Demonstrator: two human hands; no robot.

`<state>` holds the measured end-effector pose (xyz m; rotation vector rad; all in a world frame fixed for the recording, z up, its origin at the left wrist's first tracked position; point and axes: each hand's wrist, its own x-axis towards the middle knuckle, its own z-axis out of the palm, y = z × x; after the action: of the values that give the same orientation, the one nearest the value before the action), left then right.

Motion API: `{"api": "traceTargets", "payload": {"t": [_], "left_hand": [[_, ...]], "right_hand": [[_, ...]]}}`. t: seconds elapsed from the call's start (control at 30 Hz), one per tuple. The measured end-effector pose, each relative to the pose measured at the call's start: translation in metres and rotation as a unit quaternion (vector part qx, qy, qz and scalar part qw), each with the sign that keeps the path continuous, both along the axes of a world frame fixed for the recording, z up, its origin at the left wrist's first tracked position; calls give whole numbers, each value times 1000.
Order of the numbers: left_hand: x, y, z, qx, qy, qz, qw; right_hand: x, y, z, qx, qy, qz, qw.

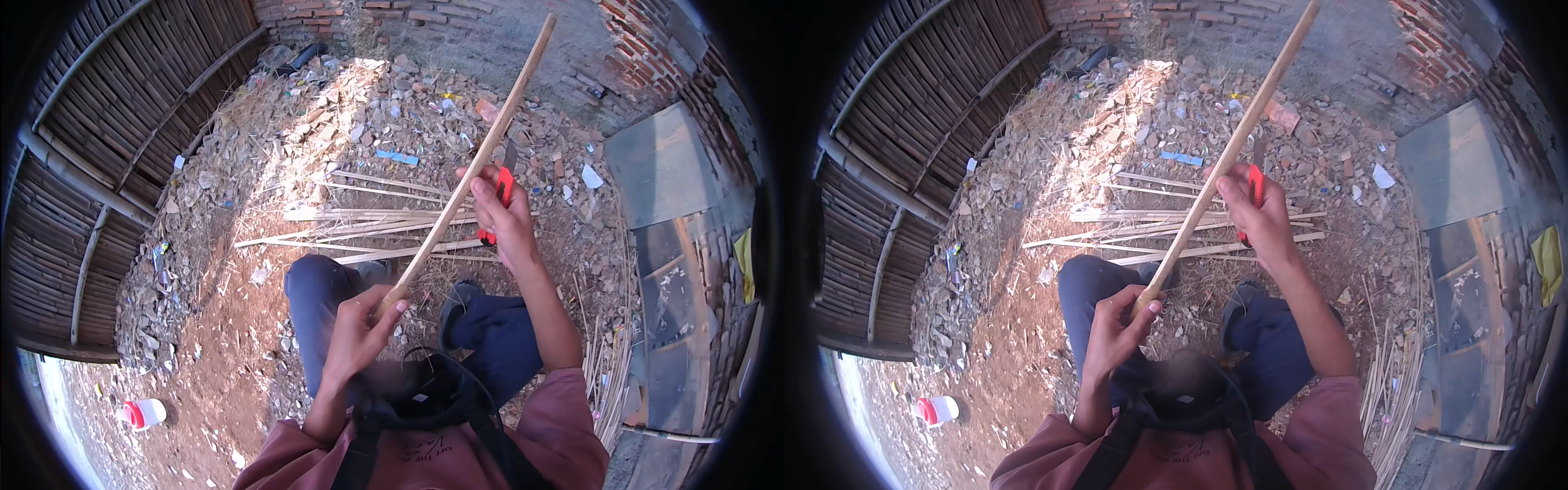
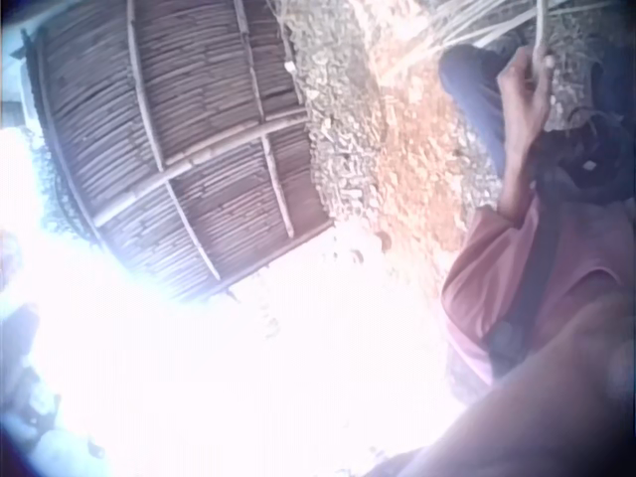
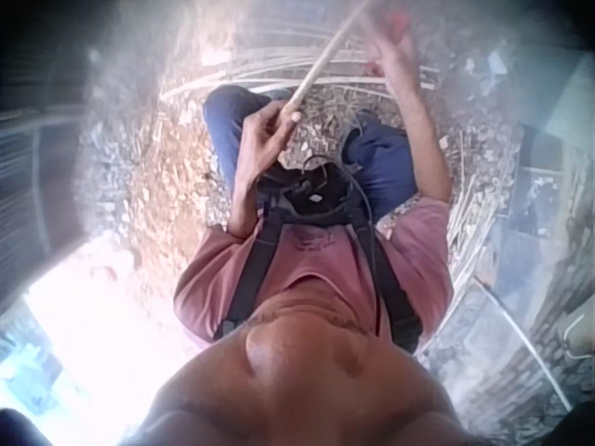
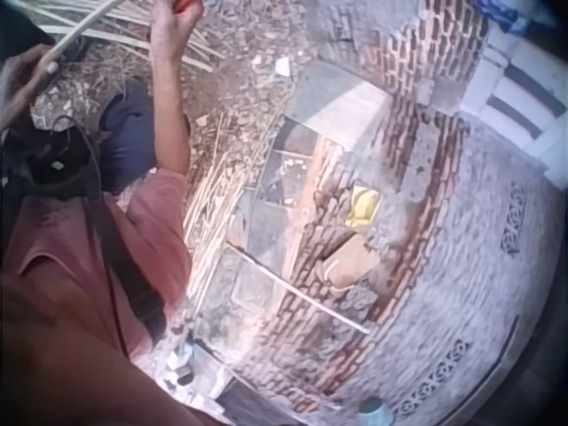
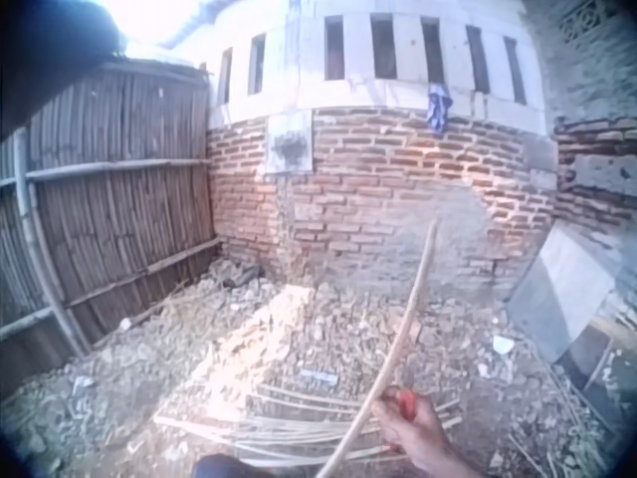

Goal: The person shaves thin layers off a bamboo stick using a small knife while holding the stick in their other hand.

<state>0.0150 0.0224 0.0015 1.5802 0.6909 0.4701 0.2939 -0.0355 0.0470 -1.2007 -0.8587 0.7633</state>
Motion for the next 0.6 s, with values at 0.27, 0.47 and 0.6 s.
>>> {"api": "traceTargets", "payload": {"t": [0.27, 0.47, 0.6], "left_hand": [[4, 6, 8, -68, -30, -5, 997], [3, 9, 15, -160, -72, -23, 984], [3, 10, 16, -212, -115, 0, 971]], "right_hand": [[-22, -6, -14, -4, -298, -29, 954], [-52, -2, -16, 57, -431, 38, 900], [-56, -1, -24, 43, -432, 65, 899]]}}
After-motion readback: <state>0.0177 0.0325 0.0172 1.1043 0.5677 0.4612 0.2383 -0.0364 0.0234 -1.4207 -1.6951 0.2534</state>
